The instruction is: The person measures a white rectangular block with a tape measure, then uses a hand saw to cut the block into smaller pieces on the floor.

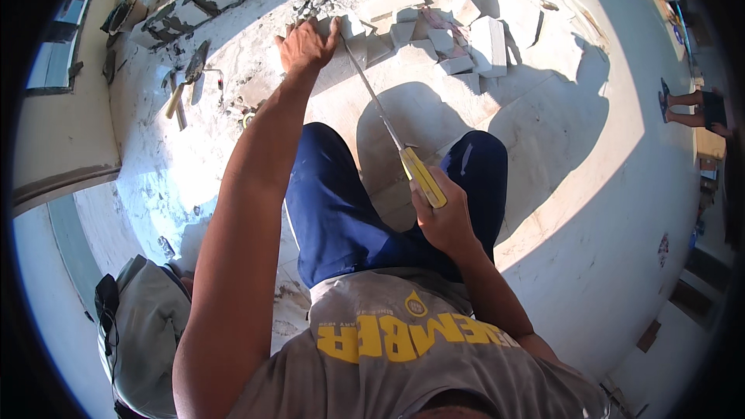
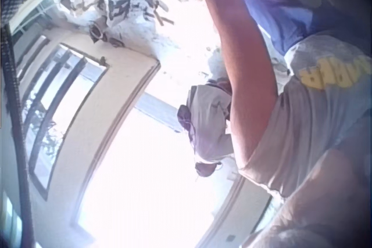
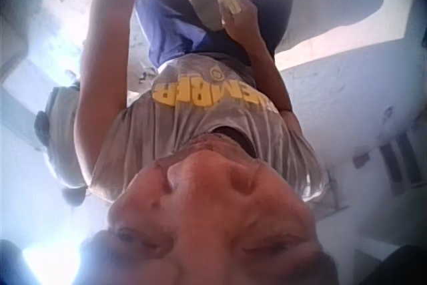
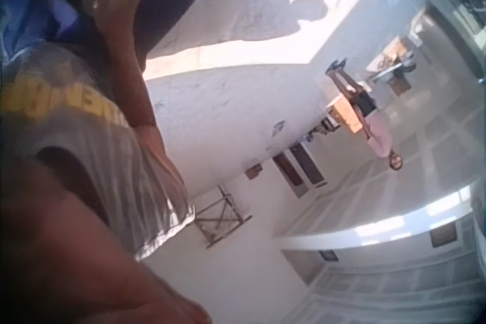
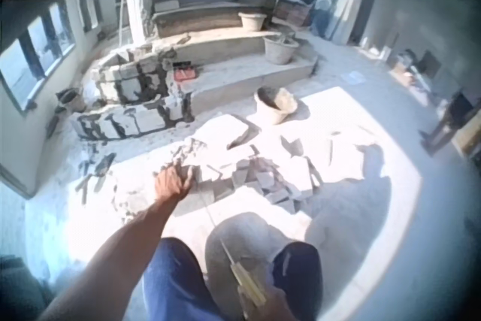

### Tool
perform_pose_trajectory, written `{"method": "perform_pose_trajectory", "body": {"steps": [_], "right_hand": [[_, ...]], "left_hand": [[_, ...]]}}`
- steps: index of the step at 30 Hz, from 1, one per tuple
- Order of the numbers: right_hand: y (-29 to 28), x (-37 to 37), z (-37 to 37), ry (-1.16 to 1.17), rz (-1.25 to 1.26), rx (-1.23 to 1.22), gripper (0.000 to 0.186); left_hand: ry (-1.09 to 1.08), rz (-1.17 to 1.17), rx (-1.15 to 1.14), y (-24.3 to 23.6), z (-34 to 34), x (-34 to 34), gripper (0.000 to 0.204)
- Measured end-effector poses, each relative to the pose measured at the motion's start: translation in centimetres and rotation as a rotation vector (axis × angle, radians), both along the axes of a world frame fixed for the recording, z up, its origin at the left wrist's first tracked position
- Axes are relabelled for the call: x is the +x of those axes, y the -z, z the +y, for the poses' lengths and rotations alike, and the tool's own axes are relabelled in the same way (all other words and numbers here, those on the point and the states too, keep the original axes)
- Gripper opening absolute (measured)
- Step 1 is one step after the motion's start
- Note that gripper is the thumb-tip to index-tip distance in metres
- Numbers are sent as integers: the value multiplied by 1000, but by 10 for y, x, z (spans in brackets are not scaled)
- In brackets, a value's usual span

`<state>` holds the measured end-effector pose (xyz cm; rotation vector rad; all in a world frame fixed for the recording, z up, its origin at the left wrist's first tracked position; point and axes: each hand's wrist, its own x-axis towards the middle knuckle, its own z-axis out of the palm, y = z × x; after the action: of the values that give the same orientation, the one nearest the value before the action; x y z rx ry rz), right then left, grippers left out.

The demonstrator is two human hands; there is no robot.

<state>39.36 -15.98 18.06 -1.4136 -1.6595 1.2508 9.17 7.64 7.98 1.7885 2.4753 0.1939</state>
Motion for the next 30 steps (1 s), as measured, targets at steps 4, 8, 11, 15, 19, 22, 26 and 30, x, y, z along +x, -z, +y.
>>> {"method": "perform_pose_trajectory", "body": {"steps": [4, 8, 11, 15, 19, 22, 26, 30], "right_hand": [[67, -44, 124, -40, -255, 240, 33], [62, -65, 125, -8, -192, 121, 30], [33, -24, 34, -39, -64, -3, 29], [13, -7, 17, -21, 19, 33, 29], [74, -62, 143, 22, -297, 237, 30], [62, -75, 134, -21, -205, 141, 30], [7, -11, 8, 18, -19, -109, 25], [24, -11, 29, -5, 16, 168, 28]], "left_hand": [[23, -34, -31, 14, 15, 29, 76], [12, -10, -89, 8, 13, 21, 74], [-41, 11, -98, 0, 3, 0, 73], [-7, 90, -14, 2, 4, 0, 72], [51, -45, -4, 9, 16, 34, 73], [12, 49, -51, 12, 17, 10, 73], [4, 40, -36, 12, 8, -5, 73], [22, 45, -52, -2, 16, 6, 73]]}}
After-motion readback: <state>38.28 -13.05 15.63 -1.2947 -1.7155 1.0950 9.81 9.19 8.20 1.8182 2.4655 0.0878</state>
